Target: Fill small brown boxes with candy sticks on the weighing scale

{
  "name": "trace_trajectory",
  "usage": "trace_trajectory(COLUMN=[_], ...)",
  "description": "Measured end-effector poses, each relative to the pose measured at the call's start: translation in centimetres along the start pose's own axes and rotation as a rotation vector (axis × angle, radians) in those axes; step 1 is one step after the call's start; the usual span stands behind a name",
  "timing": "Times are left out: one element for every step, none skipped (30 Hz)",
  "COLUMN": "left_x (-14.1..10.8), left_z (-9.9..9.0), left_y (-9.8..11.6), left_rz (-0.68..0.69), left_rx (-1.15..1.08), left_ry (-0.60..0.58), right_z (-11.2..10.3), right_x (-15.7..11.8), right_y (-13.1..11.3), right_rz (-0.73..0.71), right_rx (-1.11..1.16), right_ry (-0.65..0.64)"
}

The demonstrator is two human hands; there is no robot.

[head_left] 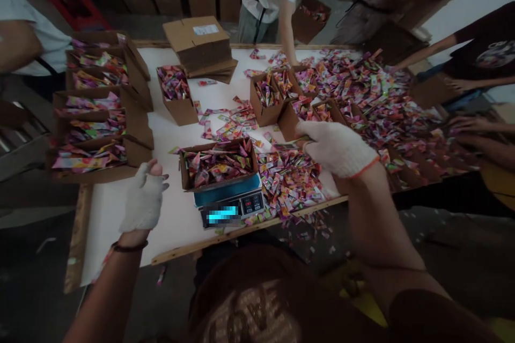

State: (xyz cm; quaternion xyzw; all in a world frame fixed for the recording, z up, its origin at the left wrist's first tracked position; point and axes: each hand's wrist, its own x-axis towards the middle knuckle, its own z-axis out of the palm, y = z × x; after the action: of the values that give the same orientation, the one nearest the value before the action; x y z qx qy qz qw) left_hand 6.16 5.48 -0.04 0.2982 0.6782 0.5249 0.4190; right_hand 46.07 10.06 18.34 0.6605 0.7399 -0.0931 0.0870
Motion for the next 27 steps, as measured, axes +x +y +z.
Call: trace_trajectory(left_x=[-0.2, -0.4, -0.7, -1.0, -1.2, -1.5, -1.8, -2.0, -2.2, -2.4, -2.6, -2.7, -2.8, -3.0, -3.0, -3.1, -3.1, -3.1, -3.1, -3.0, -3.0, -2.9, -2.8, -2.7, -2.7, -2.6, -2.5], left_z=[-0.4, -0.7, -1.0, -1.1, -1.2, -1.2, -1.1, -1.0, -0.8, -0.7, -0.7, -0.7, -0.7, -0.8, -0.9, -1.0, -1.1, -1.1, -1.1, -1.0, -0.9, -0.7, -0.5, -0.2, 0.0, 0.1, 0.3], left_y=[-0.1, -0.2, -0.2, -0.2, -0.2, -0.1, -0.1, 0.0, 0.1, 0.2, 0.2, 0.3, 0.3, 0.2, 0.2, 0.1, 0.1, 0.1, 0.1, 0.1, 0.2, 0.3, 0.5, 0.6, 0.7, 0.9, 0.9], left_rz=[-0.025, -0.047, -0.067, -0.085, -0.099, -0.110, -0.120, -0.128, -0.135, -0.144, -0.153, -0.164, -0.173, -0.180, -0.183, -0.183, -0.183, -0.185, -0.190, -0.198, -0.205, -0.209, -0.206, -0.194, -0.179, -0.162, -0.144], left_rx=[-0.001, 0.009, 0.023, 0.037, 0.046, 0.049, 0.050, 0.051, 0.055, 0.062, 0.071, 0.081, 0.087, 0.089, 0.089, 0.086, 0.082, 0.078, 0.072, 0.065, 0.058, 0.052, 0.048, 0.046, 0.043, 0.041, 0.038], left_ry=[0.009, 0.017, 0.027, 0.039, 0.055, 0.066, 0.071, 0.075, 0.080, 0.087, 0.096, 0.106, 0.115, 0.123, 0.129, 0.133, 0.134, 0.134, 0.135, 0.138, 0.135, 0.129, 0.123, 0.117, 0.106, 0.097, 0.084], right_z=[-0.1, -0.1, 0.3, 0.8, 1.5, 2.4, 3.2, 4.0, 4.8, 5.4, 5.8, 6.0, 6.0, 5.8, 5.3, 4.7, 3.9, 3.1, 2.2, 1.3, 0.4, -0.4, -1.0, -1.5, -1.8, -1.8, -1.6], right_x=[-0.1, 0.0, 0.3, 0.8, 1.5, 2.3, 3.2, 4.0, 4.7, 5.4, 5.9, 6.2, 6.5, 6.5, 6.5, 6.3, 6.0, 5.7, 5.3, 4.9, 4.5, 4.1, 3.8, 3.4, 3.2, 3.1, 3.0], right_y=[0.3, 0.0, -0.8, -2.1, -3.7, -5.5, -7.4, -9.1, -10.5, -11.5, -12.2, -12.4, -12.3, -12.0, -11.4, -10.7, -9.9, -9.1, -8.3, -7.5, -6.6, -5.7, -4.9, -4.2, -3.6, -3.3, -3.4], right_rz=[0.038, 0.034, -0.014, -0.092, -0.174, -0.241, -0.279, -0.288, -0.283, -0.275, -0.276, -0.292, -0.317, -0.342, -0.355, -0.355, -0.352, -0.350, -0.345, -0.334, -0.316, -0.281, -0.231, -0.172, -0.113, -0.068, -0.048], right_rx=[-0.013, -0.014, 0.003, 0.023, 0.035, 0.031, 0.011, -0.025, -0.064, -0.097, -0.118, -0.127, -0.126, -0.119, -0.110, -0.106, -0.107, -0.102, -0.084, -0.054, -0.016, 0.017, 0.037, 0.038, 0.018, -0.007, -0.030], right_ry=[0.021, 0.037, 0.050, 0.041, 0.000, -0.061, -0.128, -0.187, -0.235, -0.266, -0.274, -0.271, -0.263, -0.256, -0.244, -0.231, -0.220, -0.209, -0.188, -0.160, -0.127, -0.087, -0.038, 0.016, 0.066, 0.102, 0.112])
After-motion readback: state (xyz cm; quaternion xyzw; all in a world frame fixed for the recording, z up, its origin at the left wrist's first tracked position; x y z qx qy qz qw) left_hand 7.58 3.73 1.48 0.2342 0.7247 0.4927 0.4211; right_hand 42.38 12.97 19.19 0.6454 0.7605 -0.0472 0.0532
